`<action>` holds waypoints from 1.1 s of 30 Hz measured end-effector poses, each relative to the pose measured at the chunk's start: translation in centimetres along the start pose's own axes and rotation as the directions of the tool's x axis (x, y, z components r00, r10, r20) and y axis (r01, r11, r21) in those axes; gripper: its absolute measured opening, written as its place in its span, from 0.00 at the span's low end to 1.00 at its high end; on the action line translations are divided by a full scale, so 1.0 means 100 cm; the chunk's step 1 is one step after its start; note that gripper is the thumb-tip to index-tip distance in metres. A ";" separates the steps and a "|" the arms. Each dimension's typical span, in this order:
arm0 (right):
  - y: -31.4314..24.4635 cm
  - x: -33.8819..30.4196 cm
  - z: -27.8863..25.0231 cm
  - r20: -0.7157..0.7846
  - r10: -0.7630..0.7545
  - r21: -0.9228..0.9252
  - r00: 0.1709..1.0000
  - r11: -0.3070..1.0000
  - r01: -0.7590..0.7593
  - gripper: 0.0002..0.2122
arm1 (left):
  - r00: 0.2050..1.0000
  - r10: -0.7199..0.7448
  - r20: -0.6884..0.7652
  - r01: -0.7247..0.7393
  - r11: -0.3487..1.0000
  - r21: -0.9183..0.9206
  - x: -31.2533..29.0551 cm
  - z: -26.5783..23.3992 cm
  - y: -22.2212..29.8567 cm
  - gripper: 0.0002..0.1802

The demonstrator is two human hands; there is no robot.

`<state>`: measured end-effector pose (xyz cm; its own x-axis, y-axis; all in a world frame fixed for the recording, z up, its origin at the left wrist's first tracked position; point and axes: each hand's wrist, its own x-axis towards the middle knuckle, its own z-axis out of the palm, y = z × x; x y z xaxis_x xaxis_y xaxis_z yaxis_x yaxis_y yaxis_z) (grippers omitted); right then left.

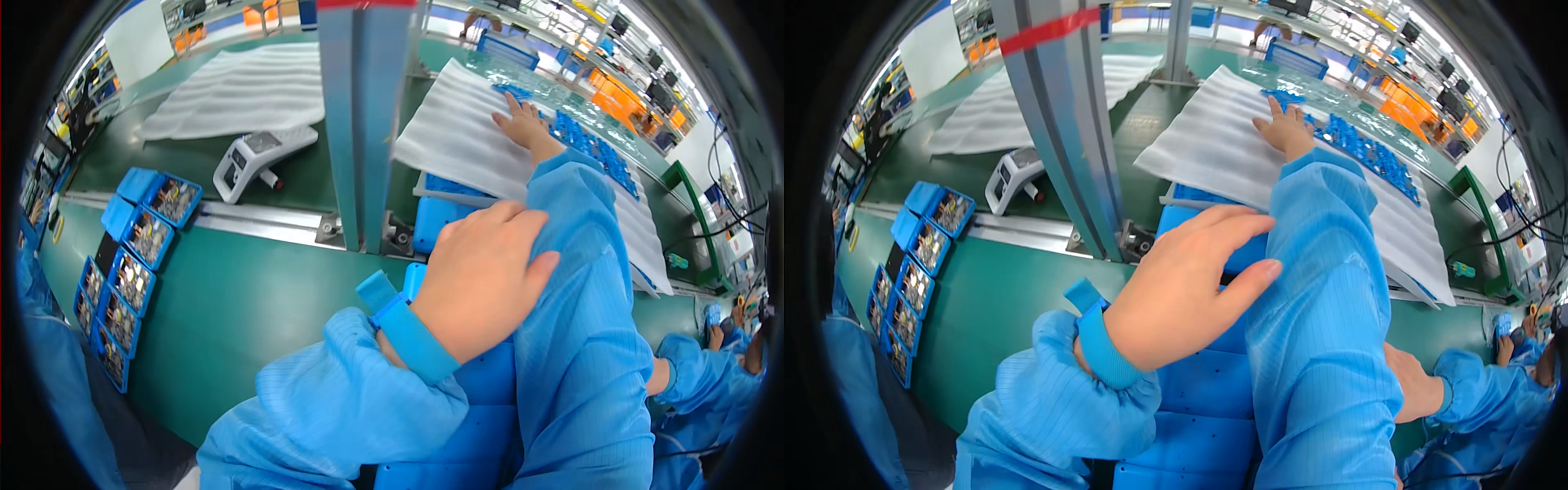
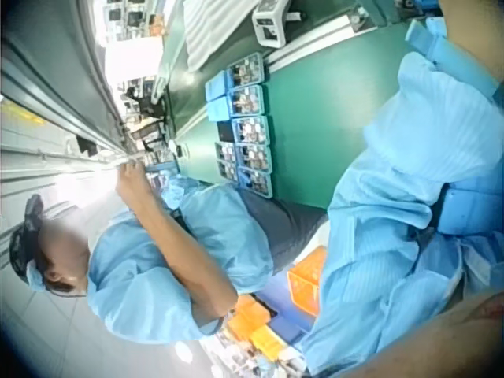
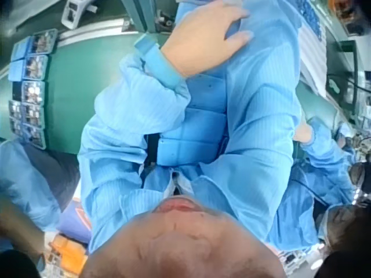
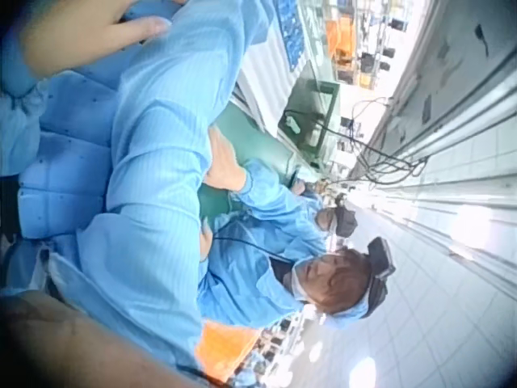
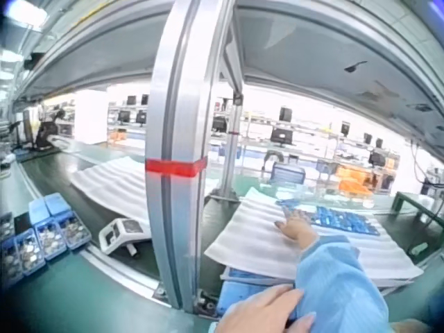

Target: The person assembles blue plastic electronic casings by hand, fitting them together on a production line.

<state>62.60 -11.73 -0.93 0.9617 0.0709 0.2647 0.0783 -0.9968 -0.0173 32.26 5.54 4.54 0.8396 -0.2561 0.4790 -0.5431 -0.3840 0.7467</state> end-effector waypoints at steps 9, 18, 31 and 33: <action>-0.003 -0.004 0.006 -0.159 -0.032 -0.160 0.987 0.987 0.007 0.17 | 0.998 -0.018 -0.065 0.014 0.997 -0.070 -0.003 0.001 0.001 0.19; -0.001 -0.065 -0.128 -0.469 -0.342 0.000 0.814 0.922 0.388 0.08 | 0.974 0.079 -0.210 -0.084 0.996 -0.015 0.007 -0.023 0.005 0.23; -0.005 -0.370 -0.270 -0.253 -0.409 0.587 0.877 0.656 0.475 0.30 | 0.998 0.027 0.060 -0.002 0.928 -0.373 -0.055 -0.031 0.110 0.20; -0.007 -0.416 -0.241 -0.504 -0.308 0.277 0.807 0.827 0.489 0.41 | 0.996 -0.027 0.086 0.062 0.898 -0.435 -0.066 -0.023 0.122 0.20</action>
<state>16.17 -14.90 11.28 0.6199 0.3454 0.7046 0.6074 -0.7796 -0.1523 20.14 4.61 11.52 0.8504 -0.3210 0.4169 -0.4322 0.0255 0.9014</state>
